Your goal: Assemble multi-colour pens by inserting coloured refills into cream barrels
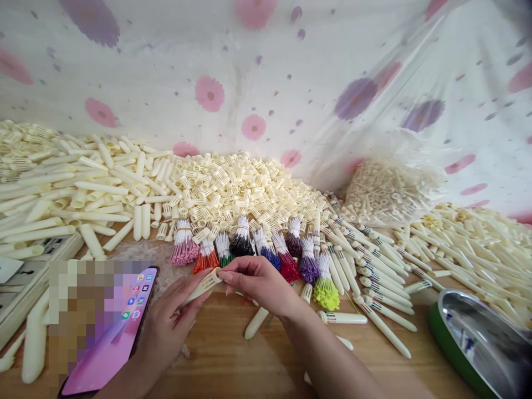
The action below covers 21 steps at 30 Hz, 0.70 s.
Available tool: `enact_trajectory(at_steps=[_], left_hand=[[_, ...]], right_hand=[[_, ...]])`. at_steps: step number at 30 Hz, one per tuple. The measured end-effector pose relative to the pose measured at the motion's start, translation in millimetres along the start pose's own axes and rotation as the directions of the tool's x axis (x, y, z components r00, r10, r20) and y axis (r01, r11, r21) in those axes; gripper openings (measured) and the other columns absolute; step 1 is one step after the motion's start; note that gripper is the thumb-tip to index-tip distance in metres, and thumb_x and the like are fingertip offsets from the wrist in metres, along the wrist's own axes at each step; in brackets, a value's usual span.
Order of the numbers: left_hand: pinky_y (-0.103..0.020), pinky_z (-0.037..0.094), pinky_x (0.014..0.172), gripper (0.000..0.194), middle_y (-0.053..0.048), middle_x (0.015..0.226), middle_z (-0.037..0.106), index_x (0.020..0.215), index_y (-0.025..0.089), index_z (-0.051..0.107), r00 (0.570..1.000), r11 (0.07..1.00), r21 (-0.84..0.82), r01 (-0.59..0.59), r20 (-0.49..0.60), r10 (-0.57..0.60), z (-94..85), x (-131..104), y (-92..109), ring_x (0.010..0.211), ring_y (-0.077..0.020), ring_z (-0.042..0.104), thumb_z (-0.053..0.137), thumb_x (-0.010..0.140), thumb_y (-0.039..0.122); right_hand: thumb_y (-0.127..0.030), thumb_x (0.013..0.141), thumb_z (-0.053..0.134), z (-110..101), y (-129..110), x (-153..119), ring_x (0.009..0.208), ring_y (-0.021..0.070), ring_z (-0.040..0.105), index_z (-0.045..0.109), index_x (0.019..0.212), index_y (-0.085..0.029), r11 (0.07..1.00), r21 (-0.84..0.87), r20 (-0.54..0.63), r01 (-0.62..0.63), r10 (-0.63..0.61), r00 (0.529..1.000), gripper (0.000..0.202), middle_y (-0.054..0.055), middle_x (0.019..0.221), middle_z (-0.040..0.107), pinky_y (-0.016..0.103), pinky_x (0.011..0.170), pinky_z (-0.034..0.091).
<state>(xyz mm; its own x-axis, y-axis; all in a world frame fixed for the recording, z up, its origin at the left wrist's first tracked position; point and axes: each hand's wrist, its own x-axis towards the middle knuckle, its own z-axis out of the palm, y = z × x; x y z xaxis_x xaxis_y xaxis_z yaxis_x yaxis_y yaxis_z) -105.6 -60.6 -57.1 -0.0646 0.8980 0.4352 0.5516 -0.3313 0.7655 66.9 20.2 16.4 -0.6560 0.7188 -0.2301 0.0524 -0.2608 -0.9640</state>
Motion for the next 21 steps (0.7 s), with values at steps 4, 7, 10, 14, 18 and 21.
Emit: enact_trajectory(at_steps=[4,7,10,14,18,21], left_hand=[[-0.027,0.050,0.089,0.044,0.003,0.114,0.068,0.120,0.038,0.056,0.998,0.996,-0.065,0.055,0.005,-0.055,1.0,-0.6,1.5,0.103,-0.0173,0.063,0.057,0.082,0.017],[-0.029,0.050,0.090,0.038,0.003,0.112,0.070,0.115,0.037,0.061,0.991,0.984,-0.118,0.135,0.019,-0.134,2.7,-2.6,0.8,0.102,-0.0178,0.064,0.059,0.080,0.021],[-0.033,0.050,0.092,0.031,-0.001,0.111,0.071,0.109,0.032,0.066,0.967,0.955,-0.150,0.254,0.047,-0.250,4.6,-4.7,-0.3,0.104,-0.0215,0.063,0.062,0.078,0.028],[-0.037,0.047,0.095,0.035,-0.005,0.115,0.069,0.112,0.027,0.065,0.919,0.903,-0.186,0.387,0.165,-0.359,4.7,-3.9,3.1,0.110,-0.0248,0.060,0.058,0.079,0.038],[-0.041,0.045,0.096,0.042,-0.008,0.112,0.069,0.121,0.025,0.059,0.873,0.880,-0.172,0.444,0.302,-0.382,1.5,0.2,11.2,0.108,-0.0262,0.060,0.048,0.084,0.041],[-0.040,0.047,0.093,0.043,-0.009,0.109,0.070,0.122,0.023,0.058,0.866,0.882,-0.160,0.443,0.330,-0.375,-0.2,2.5,14.4,0.101,-0.0261,0.063,0.048,0.084,0.041]], right_hand=[[-0.039,0.079,0.060,-4.1,0.3,-1.3,0.052,0.0051,0.042,0.064,0.073,-0.014,0.998,-0.048,0.055,0.049,-0.046,0.997,0.026,-0.001,0.067,0.060,0.020,0.051,0.033],[-0.036,0.081,0.058,-5.4,1.7,-1.9,0.063,0.0086,0.048,0.065,0.075,-0.014,0.979,-0.160,0.023,0.125,-0.123,0.992,0.024,0.001,0.070,0.060,0.021,0.058,0.036],[-0.035,0.081,0.058,-3.9,4.5,-1.7,0.061,0.0088,0.045,0.064,0.076,-0.015,0.949,-0.266,-0.038,0.166,-0.183,0.982,0.022,0.000,0.067,0.057,0.020,0.054,0.034],[-0.037,0.079,0.060,1.8,7.4,-0.6,0.052,0.0067,0.035,0.057,0.068,-0.015,0.946,-0.273,-0.109,0.175,-0.211,0.971,0.025,-0.004,0.059,0.047,0.020,0.047,0.027],[-0.041,0.080,0.058,3.1,5.3,-0.6,0.051,0.0068,0.033,0.053,0.063,-0.015,0.949,-0.255,-0.135,0.184,-0.224,0.965,0.031,-0.004,0.057,0.045,0.021,0.048,0.027],[-0.043,0.078,0.059,-2.7,2.3,-0.4,0.057,0.0079,0.040,0.059,0.069,-0.014,0.961,-0.224,-0.088,0.163,-0.187,0.979,0.030,-0.002,0.062,0.051,0.021,0.053,0.032]])
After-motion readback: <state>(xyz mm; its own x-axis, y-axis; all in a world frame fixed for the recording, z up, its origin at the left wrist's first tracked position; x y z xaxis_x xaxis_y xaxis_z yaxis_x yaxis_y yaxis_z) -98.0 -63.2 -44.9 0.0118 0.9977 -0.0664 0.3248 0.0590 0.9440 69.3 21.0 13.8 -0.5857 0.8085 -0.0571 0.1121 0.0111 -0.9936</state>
